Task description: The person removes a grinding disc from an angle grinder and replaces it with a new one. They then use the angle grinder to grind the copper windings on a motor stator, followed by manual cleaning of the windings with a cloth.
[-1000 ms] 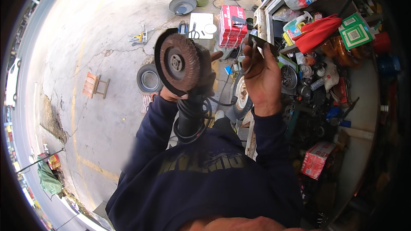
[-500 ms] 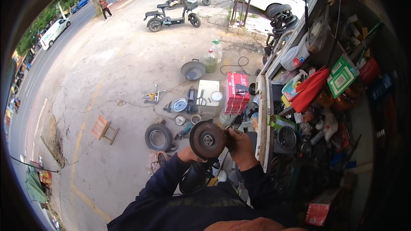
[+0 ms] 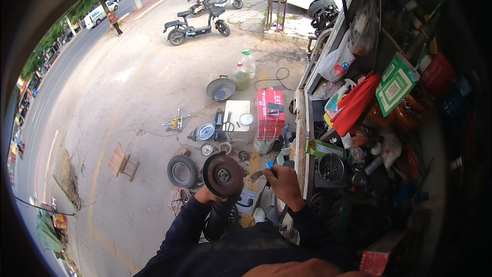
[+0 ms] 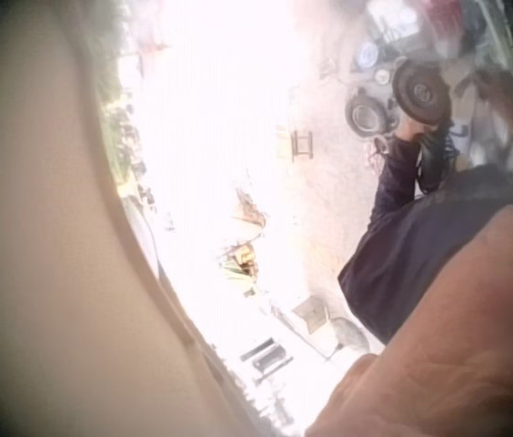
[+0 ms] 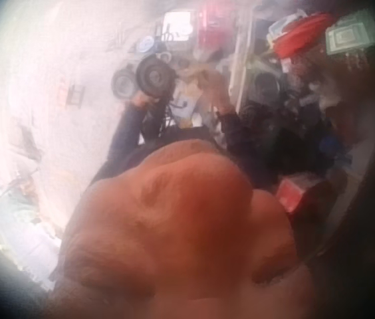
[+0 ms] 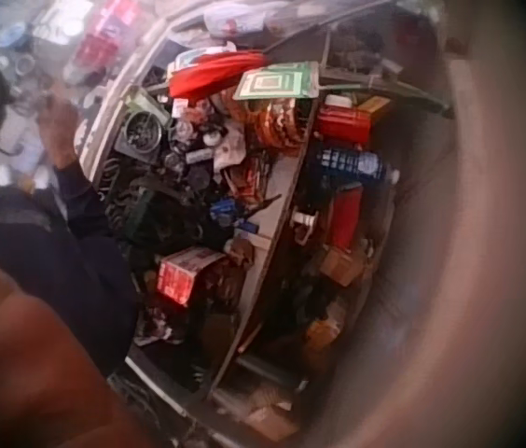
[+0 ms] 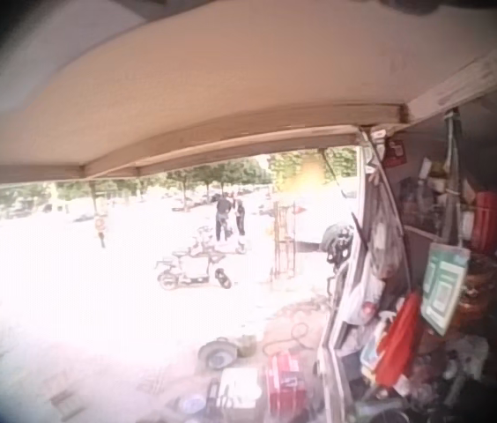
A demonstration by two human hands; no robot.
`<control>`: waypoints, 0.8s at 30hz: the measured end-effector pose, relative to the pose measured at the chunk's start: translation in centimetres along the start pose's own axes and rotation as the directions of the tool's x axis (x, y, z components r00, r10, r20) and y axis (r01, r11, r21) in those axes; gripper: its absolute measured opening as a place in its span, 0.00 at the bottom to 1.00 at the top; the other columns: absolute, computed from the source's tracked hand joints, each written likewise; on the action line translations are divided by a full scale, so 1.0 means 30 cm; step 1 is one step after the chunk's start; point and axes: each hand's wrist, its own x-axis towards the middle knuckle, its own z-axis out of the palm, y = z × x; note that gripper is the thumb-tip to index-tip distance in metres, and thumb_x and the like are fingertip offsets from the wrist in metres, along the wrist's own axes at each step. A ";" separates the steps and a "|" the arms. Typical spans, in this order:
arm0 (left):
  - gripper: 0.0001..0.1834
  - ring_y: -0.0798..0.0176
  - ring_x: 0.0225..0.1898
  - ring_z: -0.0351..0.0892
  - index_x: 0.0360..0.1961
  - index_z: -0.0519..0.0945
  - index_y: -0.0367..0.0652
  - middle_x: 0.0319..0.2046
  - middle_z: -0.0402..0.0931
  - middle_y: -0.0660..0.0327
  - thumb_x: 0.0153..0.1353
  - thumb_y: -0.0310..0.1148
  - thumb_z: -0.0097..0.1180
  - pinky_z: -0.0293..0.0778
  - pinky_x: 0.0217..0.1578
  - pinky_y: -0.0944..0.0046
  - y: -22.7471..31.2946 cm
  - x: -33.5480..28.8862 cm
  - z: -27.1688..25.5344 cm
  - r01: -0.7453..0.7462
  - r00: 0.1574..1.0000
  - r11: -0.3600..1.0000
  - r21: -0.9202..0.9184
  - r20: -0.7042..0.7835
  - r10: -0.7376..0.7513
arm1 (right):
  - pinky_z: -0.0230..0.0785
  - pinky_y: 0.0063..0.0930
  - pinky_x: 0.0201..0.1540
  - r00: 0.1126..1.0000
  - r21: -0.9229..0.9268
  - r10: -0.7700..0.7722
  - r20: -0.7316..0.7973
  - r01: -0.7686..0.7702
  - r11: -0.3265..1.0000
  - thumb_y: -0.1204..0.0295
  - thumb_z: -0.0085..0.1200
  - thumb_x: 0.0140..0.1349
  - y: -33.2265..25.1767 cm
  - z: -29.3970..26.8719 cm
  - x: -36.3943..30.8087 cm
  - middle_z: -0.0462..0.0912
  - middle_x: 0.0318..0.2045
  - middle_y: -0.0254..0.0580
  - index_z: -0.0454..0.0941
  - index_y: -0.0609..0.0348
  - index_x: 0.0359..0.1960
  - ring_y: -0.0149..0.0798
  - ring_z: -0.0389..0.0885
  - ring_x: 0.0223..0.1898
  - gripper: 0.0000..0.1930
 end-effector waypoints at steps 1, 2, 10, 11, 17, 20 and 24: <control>0.61 0.53 0.74 0.66 0.76 0.62 0.42 0.72 0.68 0.53 0.39 0.34 0.83 0.58 0.75 0.51 -0.057 -0.010 -0.049 -0.012 0.999 0.999 0.050 0.038 0.010 | 0.77 0.30 0.35 1.000 0.156 -0.022 -0.018 0.025 0.988 0.63 0.60 0.72 0.036 -0.039 -0.012 0.89 0.26 0.43 0.86 0.67 0.38 0.32 0.87 0.28 0.15; 0.61 0.53 0.75 0.64 0.76 0.63 0.41 0.73 0.68 0.52 0.39 0.35 0.83 0.56 0.75 0.51 -0.021 -0.010 -0.011 0.009 1.000 1.000 -0.026 0.013 -0.008 | 0.79 0.30 0.39 0.997 0.503 -0.023 0.074 -0.017 0.864 0.64 0.59 0.72 0.068 -0.097 -0.033 0.89 0.29 0.40 0.86 0.66 0.39 0.33 0.88 0.32 0.14; 0.58 0.51 0.69 0.72 0.74 0.64 0.40 0.68 0.72 0.53 0.40 0.36 0.82 0.67 0.70 0.47 -0.116 -0.084 0.000 0.201 0.965 0.979 -0.041 -0.165 -0.205 | 0.69 0.25 0.46 0.727 0.391 -0.325 -0.605 0.627 0.674 0.70 0.58 0.72 -0.134 -0.745 -0.257 0.73 0.48 0.33 0.86 0.58 0.46 0.27 0.75 0.43 0.08; 0.58 0.51 0.69 0.72 0.74 0.64 0.40 0.68 0.72 0.53 0.40 0.36 0.82 0.67 0.70 0.47 -0.121 -0.081 0.004 0.217 0.960 0.975 -0.048 -0.173 -0.222 | 0.70 0.26 0.47 0.619 0.238 -0.349 -0.704 0.668 0.705 0.70 0.60 0.71 -0.162 -0.820 -0.286 0.71 0.49 0.35 0.87 0.59 0.48 0.28 0.74 0.46 0.09; 0.58 0.51 0.68 0.72 0.74 0.64 0.40 0.67 0.72 0.53 0.41 0.37 0.82 0.68 0.69 0.47 -0.118 -0.092 0.027 0.288 0.929 0.955 -0.077 -0.222 -0.298 | 0.75 0.31 0.51 -0.156 -0.494 -0.520 -0.840 0.618 0.612 0.56 0.41 0.80 -0.335 -1.303 -0.249 0.79 0.57 0.44 0.80 0.61 0.59 0.35 0.82 0.52 0.23; 0.58 0.51 0.67 0.73 0.74 0.64 0.40 0.67 0.72 0.53 0.41 0.37 0.82 0.69 0.68 0.47 -0.097 -0.081 0.034 0.312 0.915 0.947 -0.076 -0.243 -0.321 | 0.76 0.29 0.45 0.049 -0.279 -0.488 -0.872 0.769 0.575 0.62 0.38 0.79 -0.403 -1.521 -0.179 0.85 0.49 0.44 0.81 0.60 0.56 0.36 0.87 0.43 0.20; 0.58 0.51 0.67 0.73 0.74 0.64 0.39 0.66 0.73 0.53 0.41 0.37 0.81 0.70 0.67 0.47 -0.089 0.017 0.038 0.360 0.903 0.930 -0.072 -0.222 -0.367 | 0.77 0.33 0.41 0.094 -0.317 -0.598 -0.796 0.776 0.545 0.59 0.50 0.74 -0.341 -1.951 -0.006 0.87 0.46 0.40 0.82 0.59 0.51 0.35 0.87 0.45 0.18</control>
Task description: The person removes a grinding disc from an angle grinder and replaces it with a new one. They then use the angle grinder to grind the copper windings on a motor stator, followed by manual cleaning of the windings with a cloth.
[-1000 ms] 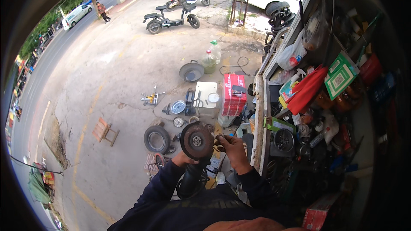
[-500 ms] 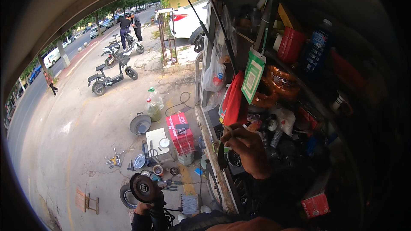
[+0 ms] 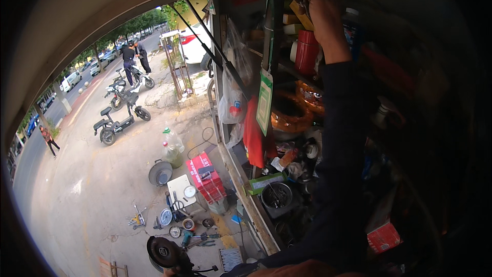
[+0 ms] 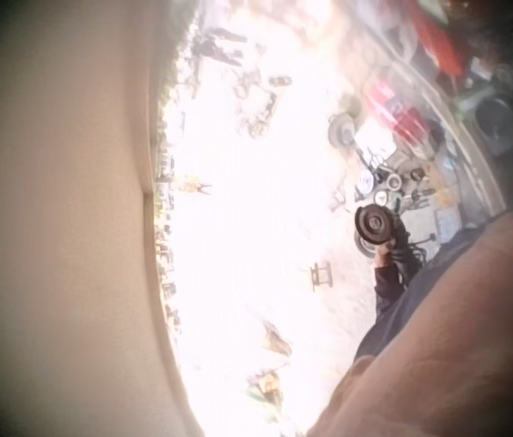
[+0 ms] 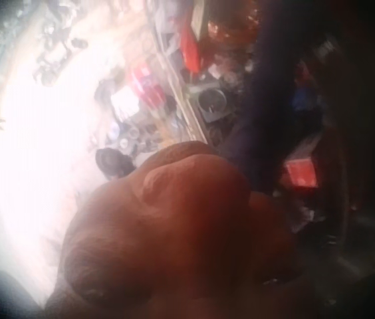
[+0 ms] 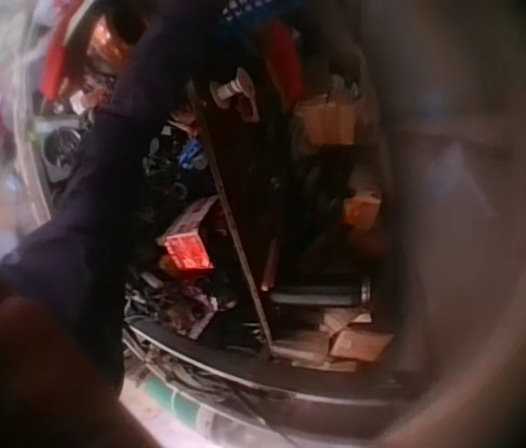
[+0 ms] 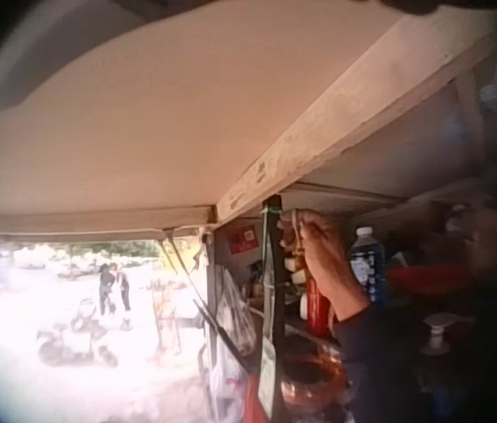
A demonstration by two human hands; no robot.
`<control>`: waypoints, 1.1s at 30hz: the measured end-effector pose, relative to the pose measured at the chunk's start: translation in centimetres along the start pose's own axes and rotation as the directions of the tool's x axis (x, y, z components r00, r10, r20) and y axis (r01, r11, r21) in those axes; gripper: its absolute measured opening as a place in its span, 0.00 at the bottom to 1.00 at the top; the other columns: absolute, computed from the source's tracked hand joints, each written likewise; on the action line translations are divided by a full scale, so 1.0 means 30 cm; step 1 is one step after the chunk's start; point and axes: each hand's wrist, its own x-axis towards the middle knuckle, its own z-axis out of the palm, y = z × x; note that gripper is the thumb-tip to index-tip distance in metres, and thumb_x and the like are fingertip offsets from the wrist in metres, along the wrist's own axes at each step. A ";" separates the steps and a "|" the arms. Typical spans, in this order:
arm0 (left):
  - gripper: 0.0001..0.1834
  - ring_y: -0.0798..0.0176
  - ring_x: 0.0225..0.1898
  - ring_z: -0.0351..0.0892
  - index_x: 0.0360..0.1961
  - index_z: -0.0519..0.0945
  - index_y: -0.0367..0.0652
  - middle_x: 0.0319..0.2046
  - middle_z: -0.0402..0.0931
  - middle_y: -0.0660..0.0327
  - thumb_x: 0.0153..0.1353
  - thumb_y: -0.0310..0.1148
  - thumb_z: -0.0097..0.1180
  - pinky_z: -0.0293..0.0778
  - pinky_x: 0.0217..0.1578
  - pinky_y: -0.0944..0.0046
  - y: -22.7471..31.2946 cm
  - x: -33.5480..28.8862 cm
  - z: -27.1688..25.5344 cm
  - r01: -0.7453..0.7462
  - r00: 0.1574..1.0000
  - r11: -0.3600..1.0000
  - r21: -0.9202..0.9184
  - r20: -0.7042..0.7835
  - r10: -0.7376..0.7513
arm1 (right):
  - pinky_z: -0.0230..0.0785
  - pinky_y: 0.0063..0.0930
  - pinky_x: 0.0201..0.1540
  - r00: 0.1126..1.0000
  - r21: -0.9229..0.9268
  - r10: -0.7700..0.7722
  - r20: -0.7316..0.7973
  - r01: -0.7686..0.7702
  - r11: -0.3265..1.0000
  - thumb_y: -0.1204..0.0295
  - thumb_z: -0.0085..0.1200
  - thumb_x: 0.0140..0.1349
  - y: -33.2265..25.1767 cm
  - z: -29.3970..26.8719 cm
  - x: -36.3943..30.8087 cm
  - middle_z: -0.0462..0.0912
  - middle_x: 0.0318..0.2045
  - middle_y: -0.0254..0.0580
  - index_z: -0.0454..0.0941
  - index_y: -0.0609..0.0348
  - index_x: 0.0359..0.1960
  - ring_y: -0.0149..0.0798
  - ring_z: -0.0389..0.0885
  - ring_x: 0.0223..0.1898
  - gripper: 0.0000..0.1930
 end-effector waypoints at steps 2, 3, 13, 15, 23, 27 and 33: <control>0.58 0.51 0.67 0.74 0.74 0.64 0.39 0.66 0.73 0.53 0.41 0.37 0.81 0.70 0.67 0.46 0.024 0.010 0.006 0.019 1.000 1.000 0.009 -0.019 -0.018 | 0.78 0.28 0.33 0.998 0.243 0.048 0.035 -0.055 0.968 0.60 0.66 0.68 0.105 0.065 0.120 0.86 0.36 0.43 0.83 0.59 0.49 0.33 0.86 0.35 0.16; 0.57 0.51 0.66 0.74 0.74 0.65 0.39 0.66 0.73 0.53 0.41 0.37 0.81 0.70 0.67 0.46 0.028 0.008 0.008 0.021 0.999 1.000 0.007 -0.027 -0.021 | 0.77 0.28 0.32 0.997 0.190 0.077 -0.007 -0.075 0.979 0.63 0.64 0.67 0.126 0.091 0.156 0.86 0.34 0.42 0.83 0.59 0.45 0.34 0.86 0.32 0.13; 0.57 0.50 0.65 0.75 0.74 0.65 0.39 0.65 0.73 0.53 0.41 0.38 0.81 0.72 0.65 0.46 0.056 0.032 0.009 0.029 0.997 1.000 -0.004 -0.071 -0.029 | 0.79 0.43 0.41 0.953 -0.561 -0.244 -0.177 0.106 0.821 0.61 0.57 0.65 0.321 0.181 0.461 0.87 0.34 0.51 0.84 0.60 0.37 0.52 0.87 0.36 0.14; 0.57 0.50 0.65 0.75 0.74 0.65 0.39 0.65 0.74 0.53 0.42 0.38 0.81 0.73 0.65 0.46 0.045 0.099 0.018 0.044 0.999 0.999 -0.020 -0.026 -0.045 | 0.79 0.47 0.47 0.883 -0.738 -0.452 -0.126 0.221 0.638 0.60 0.57 0.65 0.366 0.162 0.553 0.88 0.38 0.53 0.85 0.58 0.40 0.57 0.86 0.42 0.14; 0.57 0.50 0.63 0.76 0.73 0.65 0.39 0.64 0.74 0.54 0.42 0.39 0.81 0.74 0.64 0.46 0.036 0.099 0.013 0.061 0.996 0.996 -0.070 -0.067 -0.065 | 0.78 0.52 0.51 0.846 -0.804 -0.526 0.091 0.373 0.462 0.58 0.57 0.65 0.392 0.201 0.526 0.88 0.43 0.53 0.88 0.54 0.44 0.59 0.85 0.48 0.16; 0.57 0.50 0.63 0.77 0.73 0.65 0.39 0.63 0.74 0.54 0.42 0.39 0.81 0.75 0.63 0.45 0.018 0.136 0.008 0.068 0.997 0.994 -0.089 -0.026 -0.071 | 0.78 0.56 0.51 0.884 -0.934 -0.390 0.257 0.331 0.135 0.59 0.54 0.67 0.398 0.128 0.563 0.88 0.39 0.58 0.85 0.60 0.44 0.63 0.85 0.46 0.17; 0.56 0.50 0.62 0.77 0.73 0.65 0.38 0.63 0.75 0.54 0.42 0.39 0.81 0.76 0.62 0.45 -0.134 0.038 -0.056 -0.078 0.996 0.975 -0.210 0.026 0.086 | 0.77 0.58 0.53 0.973 -0.897 -0.229 0.019 0.117 0.425 0.55 0.57 0.68 0.329 0.107 0.382 0.84 0.45 0.66 0.71 0.54 0.63 0.65 0.84 0.47 0.27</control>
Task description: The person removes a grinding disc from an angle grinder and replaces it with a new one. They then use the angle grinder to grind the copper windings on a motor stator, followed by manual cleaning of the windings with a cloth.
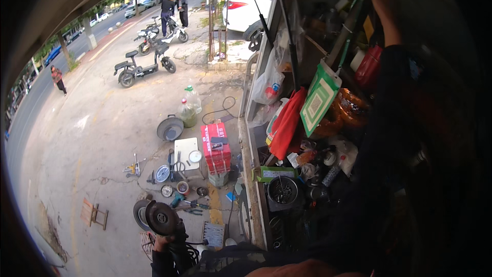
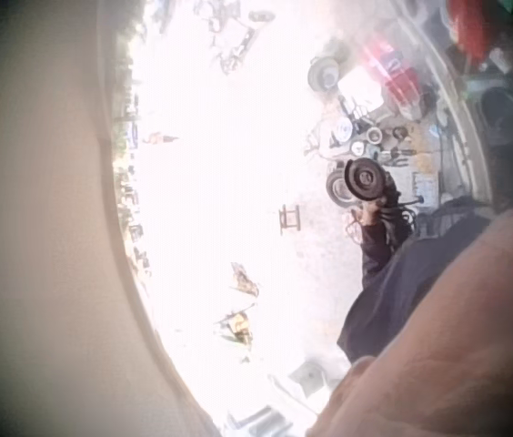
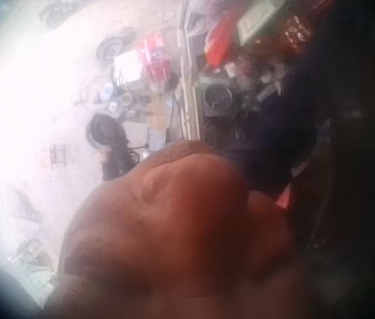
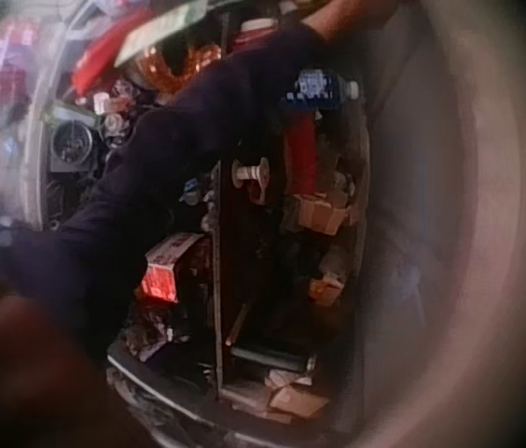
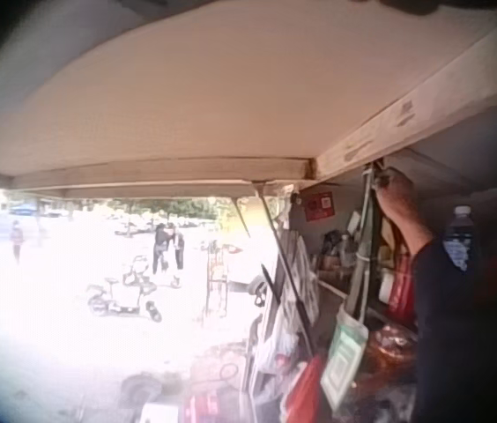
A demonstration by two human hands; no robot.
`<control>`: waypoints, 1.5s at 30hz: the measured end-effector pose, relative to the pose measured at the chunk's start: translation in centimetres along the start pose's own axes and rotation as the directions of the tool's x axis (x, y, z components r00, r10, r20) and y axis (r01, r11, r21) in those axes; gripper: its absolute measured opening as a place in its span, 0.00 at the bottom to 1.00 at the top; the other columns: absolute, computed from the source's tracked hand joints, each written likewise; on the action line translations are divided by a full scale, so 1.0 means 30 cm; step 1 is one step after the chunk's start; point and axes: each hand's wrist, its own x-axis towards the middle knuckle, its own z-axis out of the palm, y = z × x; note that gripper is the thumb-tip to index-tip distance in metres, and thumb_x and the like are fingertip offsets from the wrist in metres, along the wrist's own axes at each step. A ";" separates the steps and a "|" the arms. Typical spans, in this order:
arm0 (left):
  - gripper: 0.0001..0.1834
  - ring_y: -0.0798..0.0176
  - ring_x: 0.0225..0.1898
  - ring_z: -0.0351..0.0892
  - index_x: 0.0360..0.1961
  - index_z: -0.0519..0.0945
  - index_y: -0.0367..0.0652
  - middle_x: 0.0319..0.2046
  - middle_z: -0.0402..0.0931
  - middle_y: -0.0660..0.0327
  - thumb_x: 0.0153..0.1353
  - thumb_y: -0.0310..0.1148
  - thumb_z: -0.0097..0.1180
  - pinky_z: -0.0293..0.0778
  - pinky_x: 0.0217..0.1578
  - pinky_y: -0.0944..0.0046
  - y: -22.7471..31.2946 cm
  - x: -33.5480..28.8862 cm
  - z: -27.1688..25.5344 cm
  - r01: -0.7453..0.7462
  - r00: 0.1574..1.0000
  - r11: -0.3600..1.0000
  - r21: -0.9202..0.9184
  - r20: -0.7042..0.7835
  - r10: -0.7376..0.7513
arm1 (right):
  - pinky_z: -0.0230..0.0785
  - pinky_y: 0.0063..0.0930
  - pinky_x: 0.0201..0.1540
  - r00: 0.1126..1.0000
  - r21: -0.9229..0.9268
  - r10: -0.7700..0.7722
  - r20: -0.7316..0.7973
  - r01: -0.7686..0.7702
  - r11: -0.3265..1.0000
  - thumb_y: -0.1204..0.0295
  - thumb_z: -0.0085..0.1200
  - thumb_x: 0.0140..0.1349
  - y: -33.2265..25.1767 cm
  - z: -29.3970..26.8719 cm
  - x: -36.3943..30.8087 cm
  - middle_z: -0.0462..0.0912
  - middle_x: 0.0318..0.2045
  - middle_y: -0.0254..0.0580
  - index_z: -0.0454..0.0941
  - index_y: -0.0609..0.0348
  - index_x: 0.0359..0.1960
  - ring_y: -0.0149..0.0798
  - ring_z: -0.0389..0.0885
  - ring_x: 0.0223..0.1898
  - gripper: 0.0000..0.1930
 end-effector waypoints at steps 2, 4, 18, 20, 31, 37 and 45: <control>0.56 0.50 0.62 0.78 0.73 0.65 0.38 0.63 0.75 0.54 0.42 0.39 0.81 0.77 0.62 0.45 -0.044 -0.069 -0.035 -0.072 0.997 0.996 -0.053 0.030 0.074 | 0.77 0.54 0.53 0.998 0.136 -0.004 -0.064 0.013 0.991 0.58 0.58 0.69 -0.062 -0.080 -0.208 0.84 0.46 0.64 0.71 0.57 0.63 0.60 0.84 0.48 0.26; 0.55 0.50 0.55 0.81 0.72 0.65 0.37 0.58 0.76 0.54 0.43 0.42 0.80 0.83 0.53 0.45 0.015 -0.128 0.043 -0.189 0.981 0.979 -0.072 -0.049 0.185 | 0.77 0.51 0.53 0.985 0.332 -0.022 -0.169 0.078 0.940 0.61 0.58 0.69 -0.214 -0.256 -0.404 0.84 0.47 0.61 0.71 0.59 0.63 0.56 0.84 0.48 0.25; 0.55 0.39 0.63 0.77 0.76 0.59 0.38 0.74 0.57 0.35 0.49 0.38 0.76 0.83 0.59 0.48 0.130 -0.529 -0.009 -0.707 0.618 0.706 0.043 -0.447 0.646 | 0.73 0.42 0.55 0.010 0.208 -0.877 0.480 -0.973 0.102 0.57 0.68 0.65 -1.649 -0.850 -2.121 0.82 0.52 0.54 0.73 0.65 0.63 0.52 0.82 0.54 0.32; 0.54 0.39 0.64 0.76 0.75 0.60 0.37 0.73 0.60 0.37 0.50 0.37 0.75 0.82 0.60 0.47 0.117 -0.573 -0.019 -0.646 0.609 0.763 0.030 -0.582 0.538 | 0.73 0.45 0.55 -0.011 0.325 -0.929 0.371 -0.935 0.141 0.55 0.69 0.63 -1.761 -0.889 -2.171 0.81 0.50 0.54 0.74 0.65 0.62 0.56 0.80 0.53 0.33; 0.38 0.53 0.68 0.74 0.72 0.68 0.37 0.68 0.73 0.48 0.59 0.23 0.66 0.70 0.68 0.52 0.063 -0.762 -0.341 -0.607 0.655 0.732 -0.311 -0.717 0.238 | 0.73 0.35 0.57 -0.634 0.064 -0.765 -0.111 -0.773 0.631 0.48 0.66 0.64 -2.296 -0.783 -2.369 0.84 0.54 0.55 0.78 0.66 0.60 0.44 0.83 0.55 0.34; 0.46 0.63 0.62 0.74 0.67 0.71 0.36 0.61 0.77 0.58 0.44 0.24 0.78 0.67 0.66 0.61 0.154 -0.648 -0.395 -0.536 0.630 0.837 -0.109 -0.712 0.311 | 0.72 0.34 0.64 -0.559 -0.618 -0.810 0.180 -0.705 0.349 0.77 0.78 0.48 -2.211 -0.809 -2.572 0.81 0.59 0.41 0.73 0.62 0.65 0.38 0.80 0.59 0.40; 0.43 0.44 0.63 0.77 0.73 0.62 0.40 0.61 0.76 0.42 0.69 0.59 0.57 0.70 0.63 0.52 0.133 -0.671 -0.479 -0.348 0.718 0.842 0.413 -0.460 0.523 | 0.75 0.42 0.67 -0.478 -0.615 -0.758 0.444 -0.778 0.130 0.65 0.72 0.57 -2.273 -0.786 -2.446 0.78 0.59 0.50 0.67 0.65 0.69 0.48 0.81 0.60 0.40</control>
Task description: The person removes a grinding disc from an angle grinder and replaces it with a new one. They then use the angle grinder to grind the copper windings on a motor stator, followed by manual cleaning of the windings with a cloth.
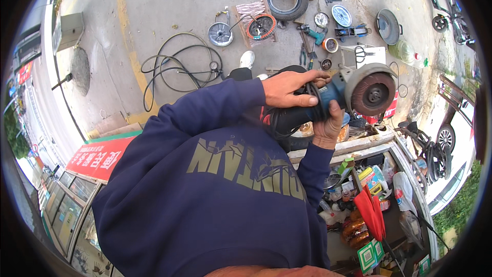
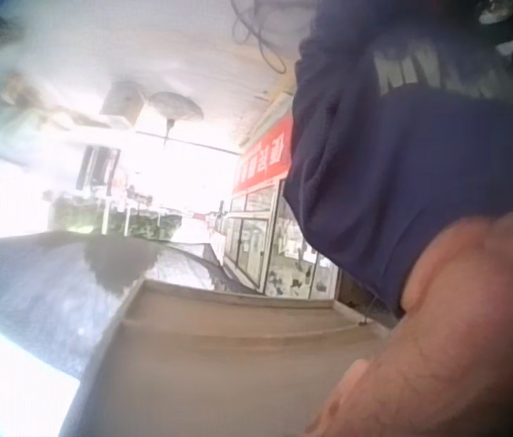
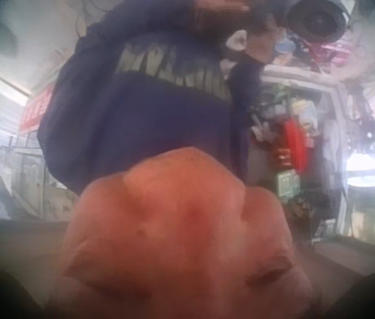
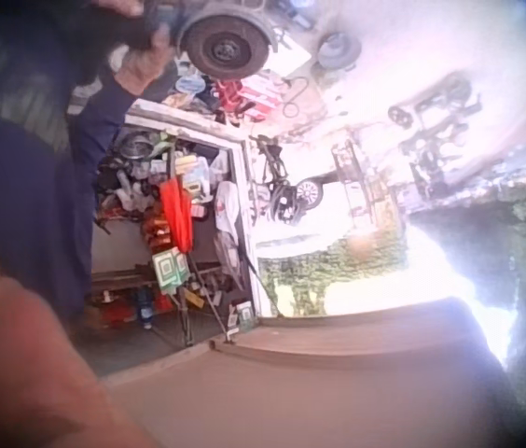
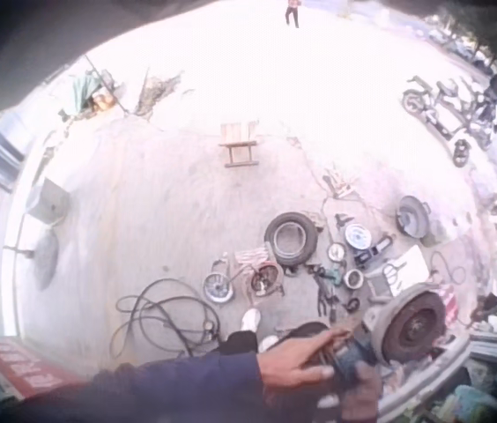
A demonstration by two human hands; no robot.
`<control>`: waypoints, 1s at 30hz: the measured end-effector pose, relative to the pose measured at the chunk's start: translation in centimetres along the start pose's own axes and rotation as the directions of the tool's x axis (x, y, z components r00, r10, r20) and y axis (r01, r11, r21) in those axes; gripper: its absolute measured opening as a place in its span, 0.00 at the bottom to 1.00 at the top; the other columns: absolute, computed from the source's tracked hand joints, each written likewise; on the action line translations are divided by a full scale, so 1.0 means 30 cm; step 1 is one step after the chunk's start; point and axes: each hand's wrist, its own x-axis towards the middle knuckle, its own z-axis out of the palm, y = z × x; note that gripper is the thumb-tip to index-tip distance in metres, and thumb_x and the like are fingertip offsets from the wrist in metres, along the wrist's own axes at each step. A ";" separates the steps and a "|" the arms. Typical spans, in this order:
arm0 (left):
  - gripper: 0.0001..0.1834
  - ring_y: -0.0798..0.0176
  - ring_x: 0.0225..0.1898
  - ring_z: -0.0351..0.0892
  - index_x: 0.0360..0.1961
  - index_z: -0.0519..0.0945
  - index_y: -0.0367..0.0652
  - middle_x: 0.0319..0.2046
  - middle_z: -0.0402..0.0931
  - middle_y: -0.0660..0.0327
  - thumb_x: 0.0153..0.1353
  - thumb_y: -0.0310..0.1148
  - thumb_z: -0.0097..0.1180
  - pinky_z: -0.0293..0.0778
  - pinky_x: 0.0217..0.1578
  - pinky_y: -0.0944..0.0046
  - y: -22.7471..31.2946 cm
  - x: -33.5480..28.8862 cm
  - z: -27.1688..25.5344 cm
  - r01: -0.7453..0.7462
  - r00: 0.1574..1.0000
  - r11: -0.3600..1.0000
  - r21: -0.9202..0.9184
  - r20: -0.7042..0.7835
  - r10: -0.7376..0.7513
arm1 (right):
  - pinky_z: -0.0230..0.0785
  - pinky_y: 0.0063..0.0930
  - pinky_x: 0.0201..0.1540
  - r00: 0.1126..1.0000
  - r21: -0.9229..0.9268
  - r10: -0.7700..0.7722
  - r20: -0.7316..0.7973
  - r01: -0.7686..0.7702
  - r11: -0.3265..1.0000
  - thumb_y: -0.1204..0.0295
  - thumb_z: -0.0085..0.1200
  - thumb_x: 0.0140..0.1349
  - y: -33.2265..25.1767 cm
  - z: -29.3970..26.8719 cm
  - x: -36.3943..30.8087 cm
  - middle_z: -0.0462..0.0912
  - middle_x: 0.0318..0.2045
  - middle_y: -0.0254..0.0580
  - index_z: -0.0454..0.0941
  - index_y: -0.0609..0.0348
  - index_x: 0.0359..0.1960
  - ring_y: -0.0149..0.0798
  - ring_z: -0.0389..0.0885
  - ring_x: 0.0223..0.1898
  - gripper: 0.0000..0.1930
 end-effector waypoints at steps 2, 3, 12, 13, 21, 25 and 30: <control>0.32 0.39 0.53 0.82 0.64 0.74 0.41 0.51 0.81 0.44 0.70 0.54 0.58 0.76 0.53 0.50 -0.013 -0.021 -0.035 0.028 1.000 0.989 0.147 0.001 -0.029 | 0.70 0.45 0.71 1.000 0.023 0.008 0.009 -0.008 1.000 0.64 0.72 0.56 -0.057 0.015 0.023 0.77 0.59 0.49 0.65 0.63 0.69 0.48 0.79 0.61 0.41; 0.27 0.40 0.50 0.83 0.57 0.77 0.41 0.48 0.81 0.47 0.69 0.51 0.60 0.77 0.49 0.50 -0.015 -0.010 -0.050 0.060 0.998 0.975 0.212 -0.026 -0.056 | 0.68 0.45 0.72 1.000 0.025 0.003 0.015 -0.003 1.000 0.65 0.72 0.56 -0.076 0.002 0.034 0.77 0.60 0.49 0.64 0.62 0.69 0.48 0.78 0.62 0.41; 0.14 0.44 0.23 0.80 0.30 0.74 0.46 0.23 0.76 0.57 0.60 0.41 0.66 0.74 0.23 0.46 0.076 -0.014 0.028 -0.316 0.895 0.684 0.657 -0.032 0.444 | 0.73 0.48 0.68 0.986 -0.282 -0.145 -0.082 0.117 0.952 0.66 0.74 0.57 -0.190 -0.020 0.283 0.78 0.60 0.48 0.69 0.65 0.66 0.47 0.79 0.61 0.38; 0.14 0.44 0.24 0.81 0.30 0.75 0.46 0.23 0.78 0.56 0.62 0.43 0.63 0.75 0.24 0.46 0.054 -0.031 0.049 -0.199 0.937 0.724 0.661 -0.088 0.338 | 0.71 0.50 0.69 0.989 -0.268 -0.131 -0.061 0.110 0.957 0.63 0.75 0.56 -0.202 -0.038 0.340 0.78 0.62 0.48 0.69 0.64 0.66 0.47 0.78 0.63 0.39; 0.26 0.43 0.42 0.87 0.38 0.87 0.43 0.35 0.87 0.48 0.75 0.53 0.47 0.79 0.44 0.44 -0.647 -0.259 0.169 0.890 0.148 0.436 -0.132 -0.822 -0.550 | 0.60 0.56 0.75 0.934 0.099 0.312 0.174 -0.332 0.938 0.55 0.74 0.54 -0.293 -0.057 0.934 0.79 0.61 0.54 0.76 0.66 0.62 0.53 0.74 0.66 0.38; 0.20 0.67 0.24 0.77 0.35 0.82 0.40 0.21 0.77 0.57 0.74 0.48 0.56 0.72 0.28 0.61 -0.360 -0.371 0.199 0.229 -0.429 0.899 -0.373 -0.868 -0.251 | 0.64 0.52 0.73 0.885 -0.152 0.421 0.198 -0.396 0.906 0.63 0.72 0.58 -0.305 -0.080 1.122 0.79 0.61 0.52 0.75 0.67 0.60 0.53 0.77 0.63 0.32; 0.26 0.54 0.30 0.84 0.24 0.73 0.47 0.27 0.79 0.61 0.66 0.57 0.60 0.74 0.26 0.55 -0.016 -0.500 0.552 0.887 0.353 0.287 0.362 -0.932 0.084 | 0.60 0.52 0.75 0.872 -0.469 0.220 0.438 0.013 0.883 0.64 0.69 0.64 -0.210 0.020 1.150 0.78 0.63 0.49 0.74 0.68 0.61 0.53 0.75 0.65 0.29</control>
